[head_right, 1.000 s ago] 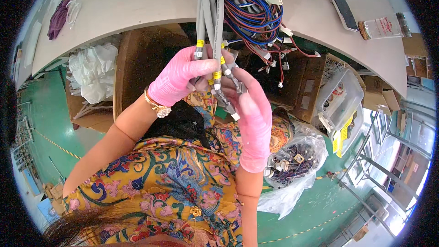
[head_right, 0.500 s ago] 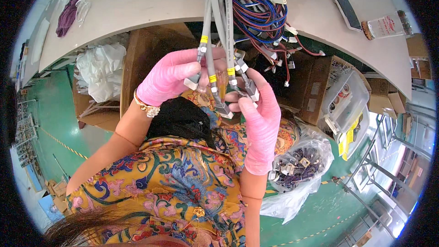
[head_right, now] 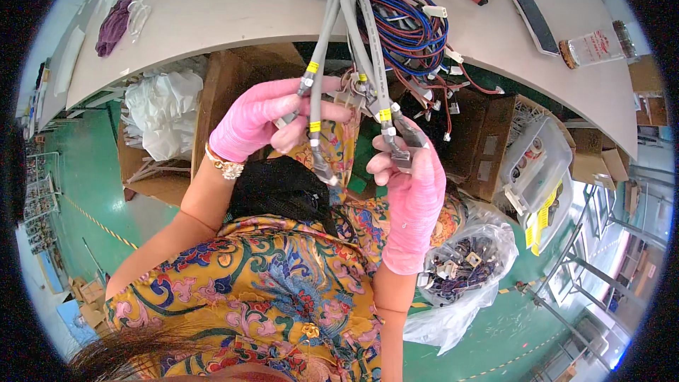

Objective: Assembling, inspecting, and bundling wire harnesses at an electronics manufacturing workstation.

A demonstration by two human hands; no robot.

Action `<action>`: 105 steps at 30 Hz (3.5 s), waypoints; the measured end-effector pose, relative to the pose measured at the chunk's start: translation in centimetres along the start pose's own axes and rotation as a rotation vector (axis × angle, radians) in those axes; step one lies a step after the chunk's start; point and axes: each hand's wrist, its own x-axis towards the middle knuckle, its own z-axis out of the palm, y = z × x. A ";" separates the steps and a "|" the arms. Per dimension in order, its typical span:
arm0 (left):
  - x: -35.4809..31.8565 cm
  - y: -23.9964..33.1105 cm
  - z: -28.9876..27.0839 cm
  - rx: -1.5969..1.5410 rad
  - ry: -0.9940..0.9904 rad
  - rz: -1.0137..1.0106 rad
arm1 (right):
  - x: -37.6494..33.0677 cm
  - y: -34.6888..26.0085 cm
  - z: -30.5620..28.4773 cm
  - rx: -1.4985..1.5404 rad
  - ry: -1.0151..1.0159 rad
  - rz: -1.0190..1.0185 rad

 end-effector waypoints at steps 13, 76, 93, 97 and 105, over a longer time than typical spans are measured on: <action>-0.9 -0.1 -1.4 0.251 0.248 0.068 | 0.8 0.0 0.8 0.069 0.121 0.040; 12.4 10.4 -6.6 1.631 0.125 0.729 | 18.5 -4.8 12.0 -0.807 -0.201 -0.366; 11.3 9.8 -2.9 1.818 0.439 0.771 | 18.7 -4.4 10.5 -0.205 -0.229 -0.192; 12.1 9.9 -4.3 1.679 0.384 0.877 | 19.0 -4.3 10.3 -0.224 -0.248 -0.223; 12.0 12.4 -4.2 0.110 0.175 0.592 | 19.9 -3.7 9.7 -0.155 -0.220 -0.196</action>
